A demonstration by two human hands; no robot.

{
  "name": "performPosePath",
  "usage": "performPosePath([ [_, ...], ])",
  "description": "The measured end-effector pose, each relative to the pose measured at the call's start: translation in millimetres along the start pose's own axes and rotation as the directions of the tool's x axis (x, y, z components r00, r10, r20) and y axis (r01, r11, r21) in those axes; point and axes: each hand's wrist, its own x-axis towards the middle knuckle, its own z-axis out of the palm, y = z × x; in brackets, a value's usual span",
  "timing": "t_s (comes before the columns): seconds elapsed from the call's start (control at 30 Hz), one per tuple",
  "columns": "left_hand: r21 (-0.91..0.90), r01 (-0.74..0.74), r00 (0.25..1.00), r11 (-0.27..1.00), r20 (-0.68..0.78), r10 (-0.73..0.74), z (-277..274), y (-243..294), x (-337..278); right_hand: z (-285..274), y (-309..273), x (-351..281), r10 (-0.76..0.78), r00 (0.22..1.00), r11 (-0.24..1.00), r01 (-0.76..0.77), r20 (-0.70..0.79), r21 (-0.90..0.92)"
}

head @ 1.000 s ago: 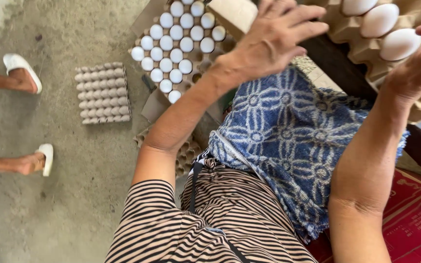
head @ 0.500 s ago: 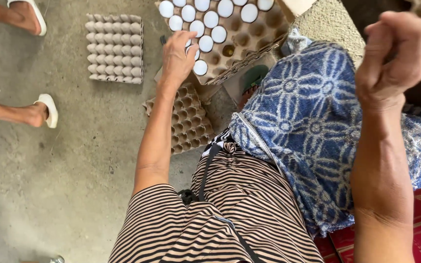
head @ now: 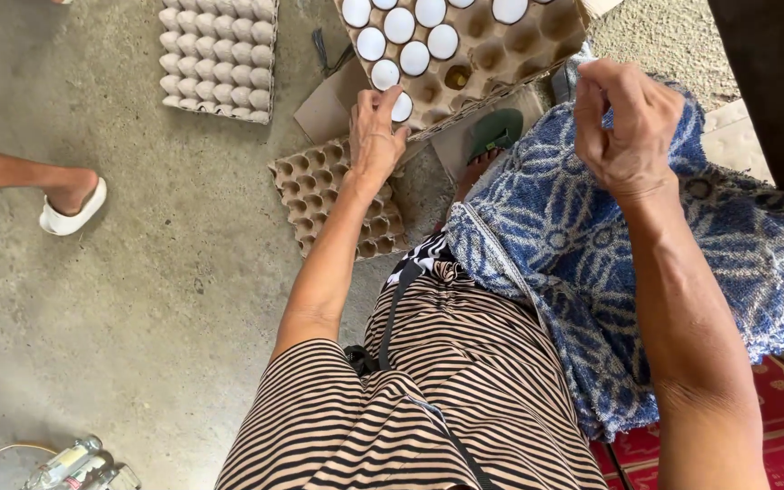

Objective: Sort and clean white eggs by hand, placing them into cardboard egg trays.

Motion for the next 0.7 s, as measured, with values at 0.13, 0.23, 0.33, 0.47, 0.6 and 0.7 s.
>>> performPosePath([
  [0.13, 0.044, 0.029, 0.999, 0.999, 0.025, -0.030, 4.1, 2.4, -1.2, 4.1, -5.3, 1.4, 0.037, 0.998, 0.999, -0.037, 0.059, 0.002],
  [0.23, 0.090, 0.007, 1.000, 0.996, 0.029, -0.010, 8.0, 2.8, 0.0, 7.4, -6.0, 1.4, 0.046, 0.996, 0.999, -0.047, 0.072, 0.007],
  [0.33, 0.131, -0.015, 1.000, 0.991, 0.001, 0.015, 15.2, 0.7, 1.9, 5.7, -10.3, 4.1, 0.044, 0.996, 0.999, -0.045, 0.078, 0.011],
  [0.47, 0.176, -0.013, 0.999, 0.984, -0.043, 0.021, 18.0, 1.1, 3.1, 1.3, -17.1, 9.2, 0.070, 0.992, 0.997, -0.069, 0.106, -0.015],
  [0.6, 0.188, -0.022, 0.997, 0.982, -0.072, 0.036, 21.7, -0.3, 2.2, 3.5, -14.4, 5.5, 0.071, 0.990, 0.997, -0.070, 0.122, -0.009],
  [0.7, 0.207, 0.004, 0.997, 0.978, -0.071, 0.011, 31.8, -7.4, 3.1, 5.3, -14.9, 7.2, 0.038, 0.993, 0.999, -0.037, 0.114, -0.009],
])
